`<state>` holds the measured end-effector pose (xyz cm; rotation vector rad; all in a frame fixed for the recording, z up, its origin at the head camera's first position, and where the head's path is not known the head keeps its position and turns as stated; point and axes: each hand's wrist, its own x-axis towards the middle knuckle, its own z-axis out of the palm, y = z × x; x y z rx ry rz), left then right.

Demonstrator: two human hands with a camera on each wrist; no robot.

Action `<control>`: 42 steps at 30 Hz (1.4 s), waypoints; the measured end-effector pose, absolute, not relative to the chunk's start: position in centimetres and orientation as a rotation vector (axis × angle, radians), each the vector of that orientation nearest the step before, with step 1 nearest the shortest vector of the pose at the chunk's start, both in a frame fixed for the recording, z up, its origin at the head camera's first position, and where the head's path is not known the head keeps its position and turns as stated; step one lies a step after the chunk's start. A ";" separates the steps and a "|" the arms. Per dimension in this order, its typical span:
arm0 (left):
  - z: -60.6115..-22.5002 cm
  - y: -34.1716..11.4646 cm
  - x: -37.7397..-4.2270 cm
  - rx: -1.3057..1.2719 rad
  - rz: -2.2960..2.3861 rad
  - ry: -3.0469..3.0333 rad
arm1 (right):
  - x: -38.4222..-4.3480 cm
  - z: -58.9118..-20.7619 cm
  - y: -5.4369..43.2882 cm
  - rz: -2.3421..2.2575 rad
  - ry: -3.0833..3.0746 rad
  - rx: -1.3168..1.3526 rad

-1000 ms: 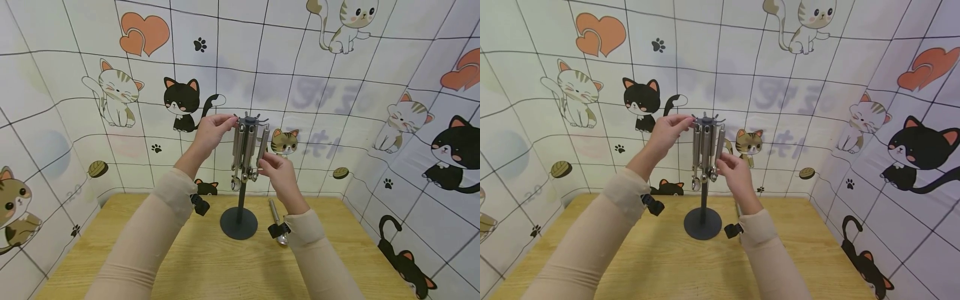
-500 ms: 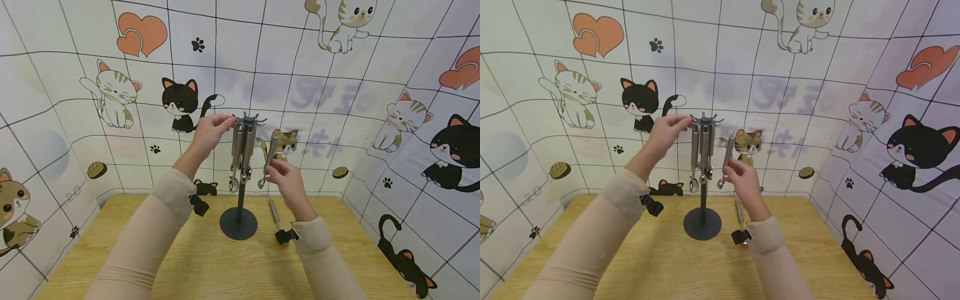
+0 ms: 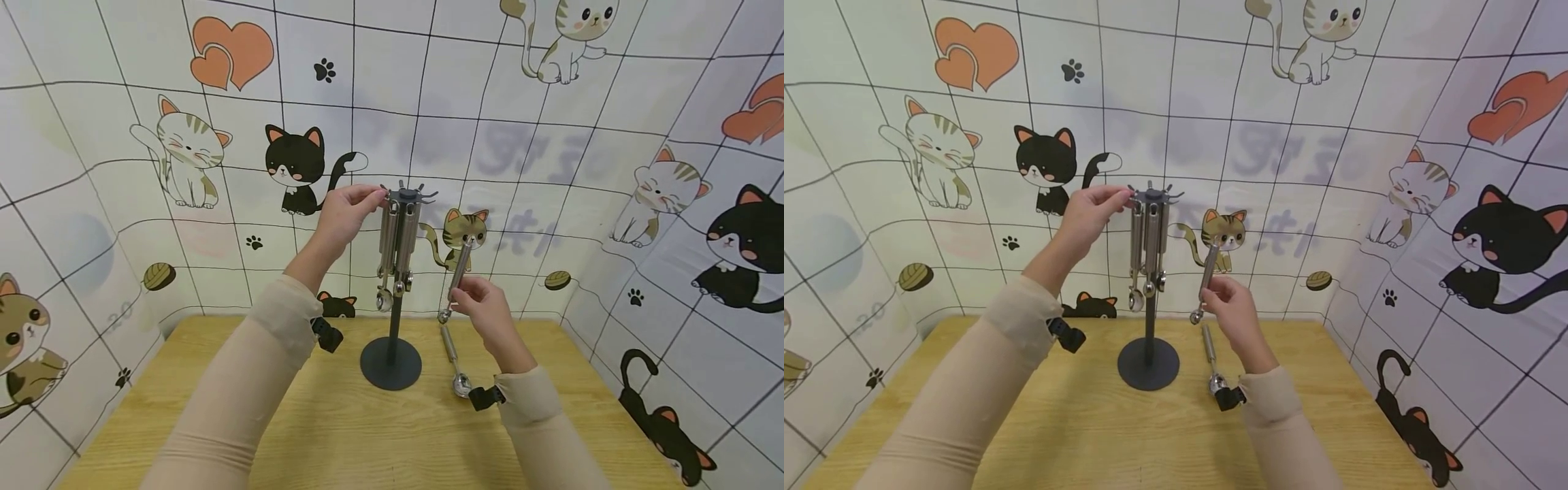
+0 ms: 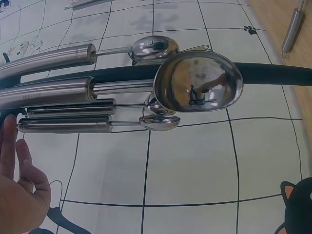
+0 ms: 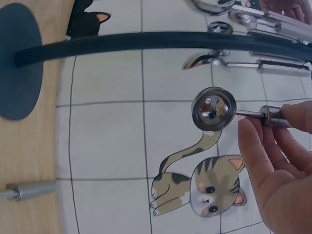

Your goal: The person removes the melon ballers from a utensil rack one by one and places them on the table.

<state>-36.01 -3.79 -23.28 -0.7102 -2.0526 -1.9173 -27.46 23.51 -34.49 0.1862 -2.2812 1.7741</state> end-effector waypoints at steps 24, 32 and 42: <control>-23.0 -3.8 -36.1 -0.713 -1.910 -2.050 | -29.5 -41.5 29.0 1.509 -2.721 -0.156; -23.0 -3.8 -35.9 -0.721 -1.917 -2.049 | -29.5 -42.8 29.5 1.535 -2.834 -0.197; -23.1 -4.1 -35.6 -0.726 -1.896 -2.058 | -29.4 -45.1 30.7 1.357 -2.990 -0.259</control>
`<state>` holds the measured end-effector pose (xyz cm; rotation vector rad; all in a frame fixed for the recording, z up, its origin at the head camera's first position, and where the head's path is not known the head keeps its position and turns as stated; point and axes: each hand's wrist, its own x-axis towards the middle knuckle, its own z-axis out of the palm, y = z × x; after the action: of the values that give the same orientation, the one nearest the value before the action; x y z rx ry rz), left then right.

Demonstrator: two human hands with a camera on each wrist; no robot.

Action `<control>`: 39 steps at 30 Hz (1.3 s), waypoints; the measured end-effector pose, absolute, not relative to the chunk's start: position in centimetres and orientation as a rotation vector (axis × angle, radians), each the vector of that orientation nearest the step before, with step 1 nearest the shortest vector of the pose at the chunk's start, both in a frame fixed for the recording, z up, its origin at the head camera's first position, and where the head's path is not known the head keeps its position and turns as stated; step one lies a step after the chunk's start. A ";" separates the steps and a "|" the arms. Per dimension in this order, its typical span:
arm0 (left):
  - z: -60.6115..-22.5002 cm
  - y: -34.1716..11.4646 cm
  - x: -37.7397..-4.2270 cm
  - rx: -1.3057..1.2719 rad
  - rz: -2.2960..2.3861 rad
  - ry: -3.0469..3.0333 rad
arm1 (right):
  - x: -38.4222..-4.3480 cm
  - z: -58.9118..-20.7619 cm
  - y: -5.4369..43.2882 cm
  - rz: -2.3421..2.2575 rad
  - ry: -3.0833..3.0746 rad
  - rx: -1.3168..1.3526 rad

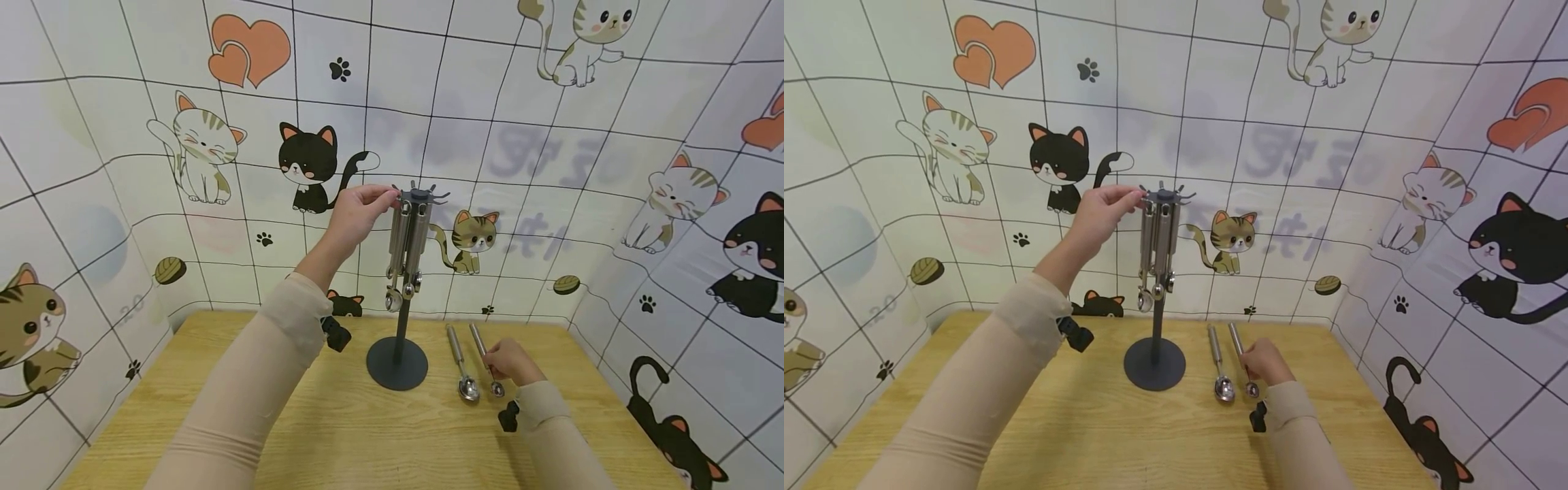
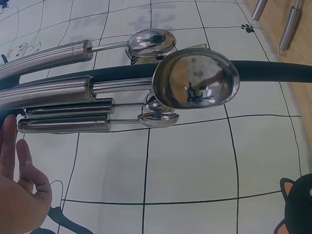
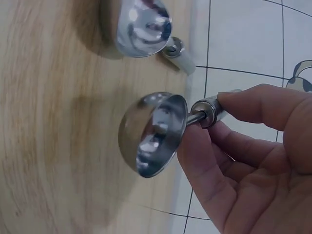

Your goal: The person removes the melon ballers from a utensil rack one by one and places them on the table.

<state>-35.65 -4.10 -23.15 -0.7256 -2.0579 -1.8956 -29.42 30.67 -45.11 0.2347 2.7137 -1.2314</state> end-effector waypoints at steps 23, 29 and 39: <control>-23.3 -3.9 -35.8 -0.742 -1.894 -2.075 | -29.4 -47.6 31.4 -0.969 2.775 0.220; -23.2 -3.8 -35.8 -0.744 -1.883 -2.074 | -29.4 -47.8 31.5 -0.983 2.770 0.224; -23.3 -4.1 -36.0 -0.747 -1.862 -2.083 | -29.6 -48.3 31.2 -1.013 2.764 0.270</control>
<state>-36.01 -4.06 -23.33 -0.7474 -2.0831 -1.8616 -29.61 31.22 -48.29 0.2695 2.7642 -1.0133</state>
